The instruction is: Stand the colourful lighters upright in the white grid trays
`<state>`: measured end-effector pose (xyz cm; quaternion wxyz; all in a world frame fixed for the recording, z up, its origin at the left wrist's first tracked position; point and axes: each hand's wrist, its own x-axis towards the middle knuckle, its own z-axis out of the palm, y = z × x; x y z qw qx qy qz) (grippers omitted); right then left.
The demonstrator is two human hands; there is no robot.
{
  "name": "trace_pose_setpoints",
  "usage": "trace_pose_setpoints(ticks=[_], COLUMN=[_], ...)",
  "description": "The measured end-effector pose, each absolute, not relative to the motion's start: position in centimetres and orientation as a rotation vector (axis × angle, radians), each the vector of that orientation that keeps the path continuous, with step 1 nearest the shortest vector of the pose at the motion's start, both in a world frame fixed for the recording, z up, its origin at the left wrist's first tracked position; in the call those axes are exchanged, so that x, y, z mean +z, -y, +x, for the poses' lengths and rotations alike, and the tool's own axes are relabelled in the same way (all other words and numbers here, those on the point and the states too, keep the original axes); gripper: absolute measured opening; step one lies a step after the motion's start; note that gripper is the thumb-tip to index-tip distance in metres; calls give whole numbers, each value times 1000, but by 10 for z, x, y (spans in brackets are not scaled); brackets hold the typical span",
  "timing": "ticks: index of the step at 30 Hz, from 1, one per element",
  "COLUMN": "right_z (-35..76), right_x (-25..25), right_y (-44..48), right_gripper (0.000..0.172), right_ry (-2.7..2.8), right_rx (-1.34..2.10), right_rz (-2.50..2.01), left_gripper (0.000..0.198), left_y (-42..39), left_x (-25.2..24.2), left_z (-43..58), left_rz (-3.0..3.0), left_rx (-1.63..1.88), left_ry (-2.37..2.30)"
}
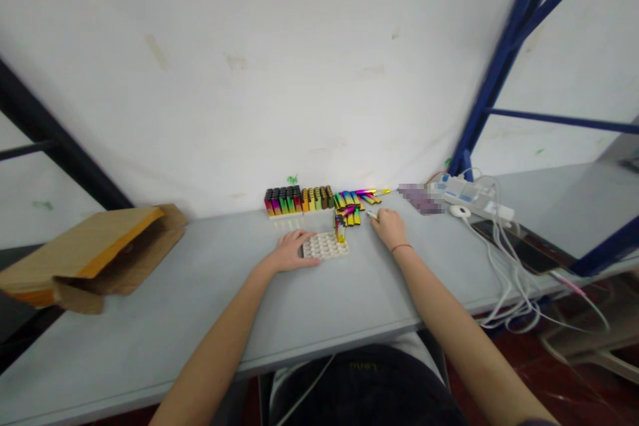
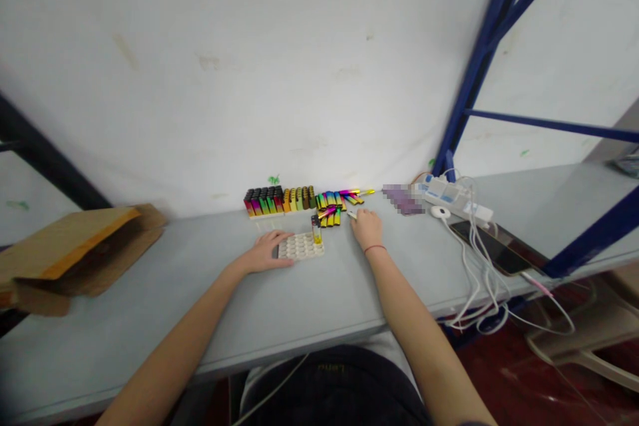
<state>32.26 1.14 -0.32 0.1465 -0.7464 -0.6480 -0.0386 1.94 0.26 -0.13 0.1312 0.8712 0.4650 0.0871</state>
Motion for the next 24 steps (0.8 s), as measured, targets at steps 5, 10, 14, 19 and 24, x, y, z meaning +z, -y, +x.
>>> trace_pose_setpoints(ticks=[5, 10, 14, 19, 24], right_z=[326, 329, 328, 320, 308], right_x=[0, -5, -3, 5, 3], right_y=[-11, -12, -9, -7, -4], right_gripper=[27, 27, 30, 28, 42], right_ry=[1840, 1813, 1771, 1671, 1471], right_rx=[-35, 147, 188, 317, 315], right_rz=[-2232, -2303, -2142, -1829, -1600], left_gripper=[74, 76, 75, 75, 76], left_y=[-3, -3, -3, -3, -3], left_x=[-1, -2, -2, -2, -2], left_z=[19, 19, 19, 19, 19], left_rz=[2533, 2531, 2528, 2529, 2526], left_rx=[265, 268, 258, 258, 261], left_ry=[-1337, -1339, -1352, -1346, -1344])
